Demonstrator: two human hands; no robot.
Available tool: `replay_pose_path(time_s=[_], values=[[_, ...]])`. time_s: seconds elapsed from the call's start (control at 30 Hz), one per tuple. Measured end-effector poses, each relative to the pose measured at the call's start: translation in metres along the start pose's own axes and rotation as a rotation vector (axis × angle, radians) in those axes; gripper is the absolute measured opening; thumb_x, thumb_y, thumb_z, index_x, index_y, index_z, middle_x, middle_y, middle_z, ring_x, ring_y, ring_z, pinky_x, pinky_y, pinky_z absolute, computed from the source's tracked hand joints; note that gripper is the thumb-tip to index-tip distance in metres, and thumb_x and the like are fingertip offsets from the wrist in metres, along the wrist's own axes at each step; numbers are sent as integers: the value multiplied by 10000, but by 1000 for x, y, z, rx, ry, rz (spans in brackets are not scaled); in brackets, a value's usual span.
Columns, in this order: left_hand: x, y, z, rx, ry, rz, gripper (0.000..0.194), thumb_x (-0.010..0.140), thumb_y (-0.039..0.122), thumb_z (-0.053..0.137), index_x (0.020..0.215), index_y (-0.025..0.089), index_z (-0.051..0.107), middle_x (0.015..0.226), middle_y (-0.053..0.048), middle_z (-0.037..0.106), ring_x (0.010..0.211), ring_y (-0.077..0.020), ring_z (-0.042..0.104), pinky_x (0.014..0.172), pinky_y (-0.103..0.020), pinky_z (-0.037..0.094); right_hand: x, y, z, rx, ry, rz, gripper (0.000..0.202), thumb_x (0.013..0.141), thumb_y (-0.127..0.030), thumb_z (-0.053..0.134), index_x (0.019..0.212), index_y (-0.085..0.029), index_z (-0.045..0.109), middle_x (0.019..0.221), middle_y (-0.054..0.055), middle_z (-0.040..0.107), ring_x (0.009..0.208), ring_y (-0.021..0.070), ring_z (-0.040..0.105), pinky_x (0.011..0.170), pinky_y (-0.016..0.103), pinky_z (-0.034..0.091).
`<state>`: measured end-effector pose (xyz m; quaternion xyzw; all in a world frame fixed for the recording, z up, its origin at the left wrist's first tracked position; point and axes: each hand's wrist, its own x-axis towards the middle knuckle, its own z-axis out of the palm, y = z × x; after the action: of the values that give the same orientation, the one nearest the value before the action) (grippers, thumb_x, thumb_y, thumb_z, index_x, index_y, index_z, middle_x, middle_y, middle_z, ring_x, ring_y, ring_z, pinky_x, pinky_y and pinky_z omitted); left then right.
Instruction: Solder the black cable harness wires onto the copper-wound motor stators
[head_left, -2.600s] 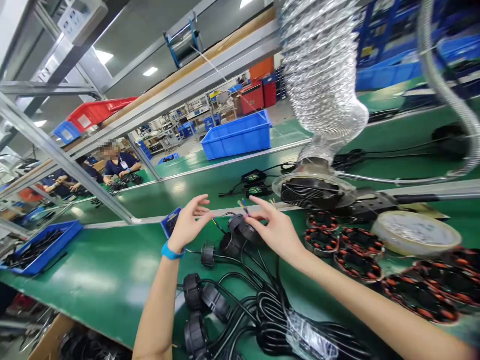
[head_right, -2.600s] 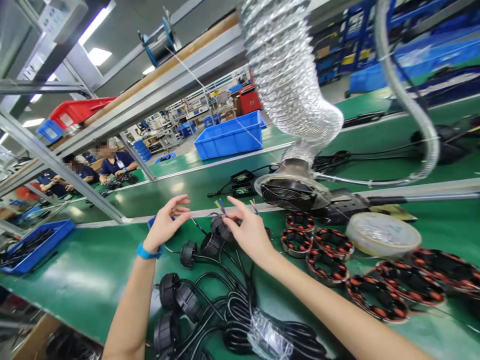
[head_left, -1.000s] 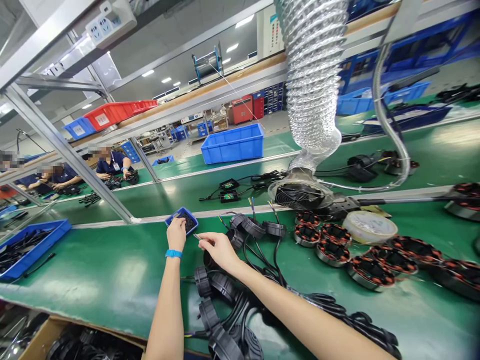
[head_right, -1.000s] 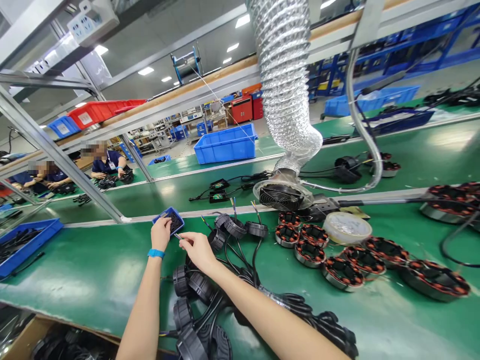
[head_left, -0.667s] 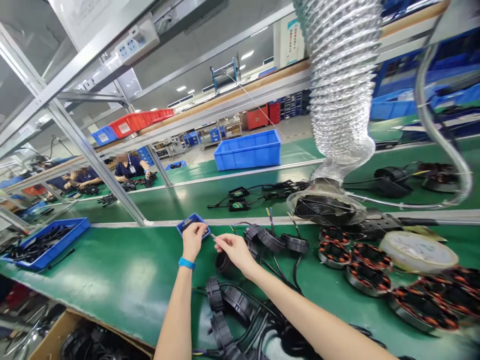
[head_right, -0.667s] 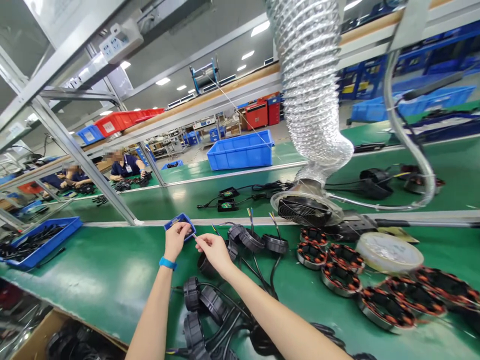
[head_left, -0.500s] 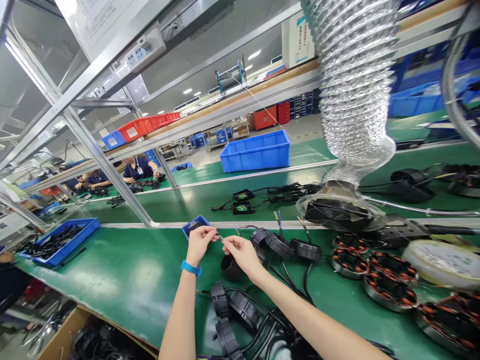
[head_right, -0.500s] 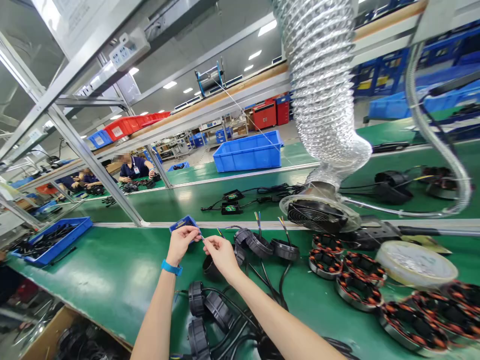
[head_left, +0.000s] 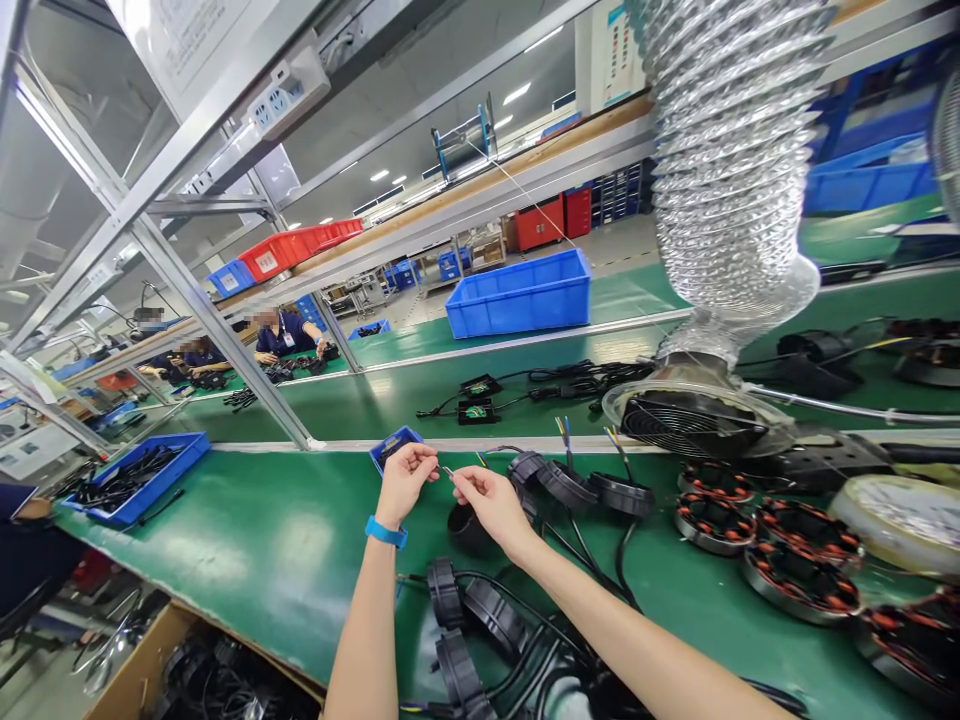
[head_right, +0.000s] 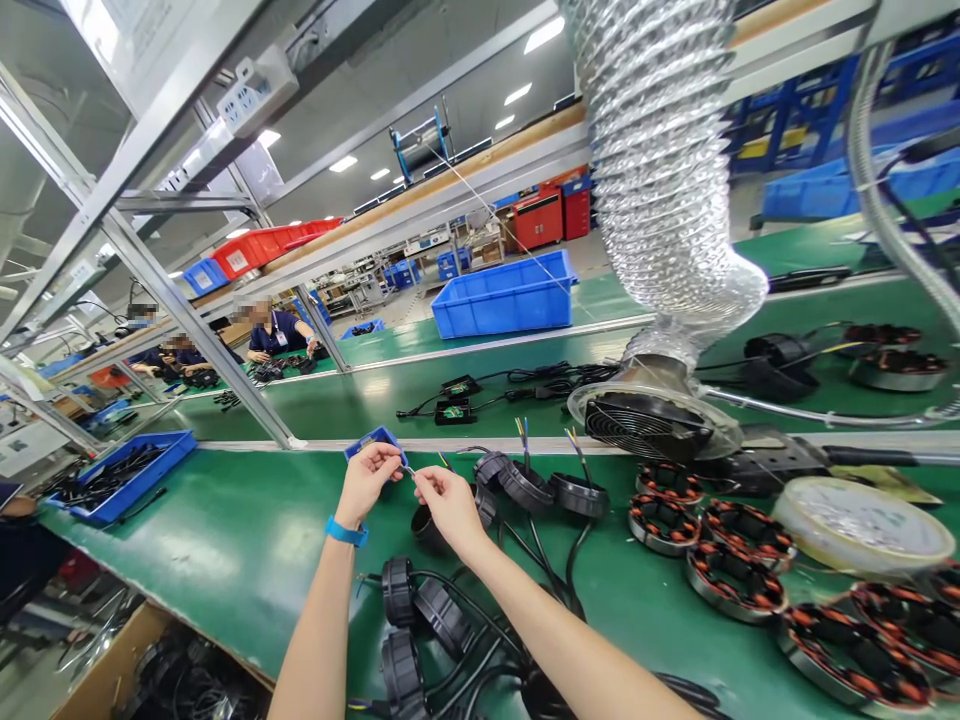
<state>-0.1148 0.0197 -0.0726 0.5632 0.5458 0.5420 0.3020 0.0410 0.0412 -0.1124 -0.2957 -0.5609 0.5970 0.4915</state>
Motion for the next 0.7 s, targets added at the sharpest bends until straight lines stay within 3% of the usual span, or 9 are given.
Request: replay_pose_path(time_s=[0.7], values=[[-3, 3, 5, 0, -49, 3, 305, 763, 385, 729, 932, 150, 633, 679, 12, 632, 569, -104, 609, 586, -228, 509, 1, 3, 1, 38, -3, 16, 340, 729, -491, 664, 715, -153, 688, 660, 71, 700, 605, 198, 641, 635, 325, 532]])
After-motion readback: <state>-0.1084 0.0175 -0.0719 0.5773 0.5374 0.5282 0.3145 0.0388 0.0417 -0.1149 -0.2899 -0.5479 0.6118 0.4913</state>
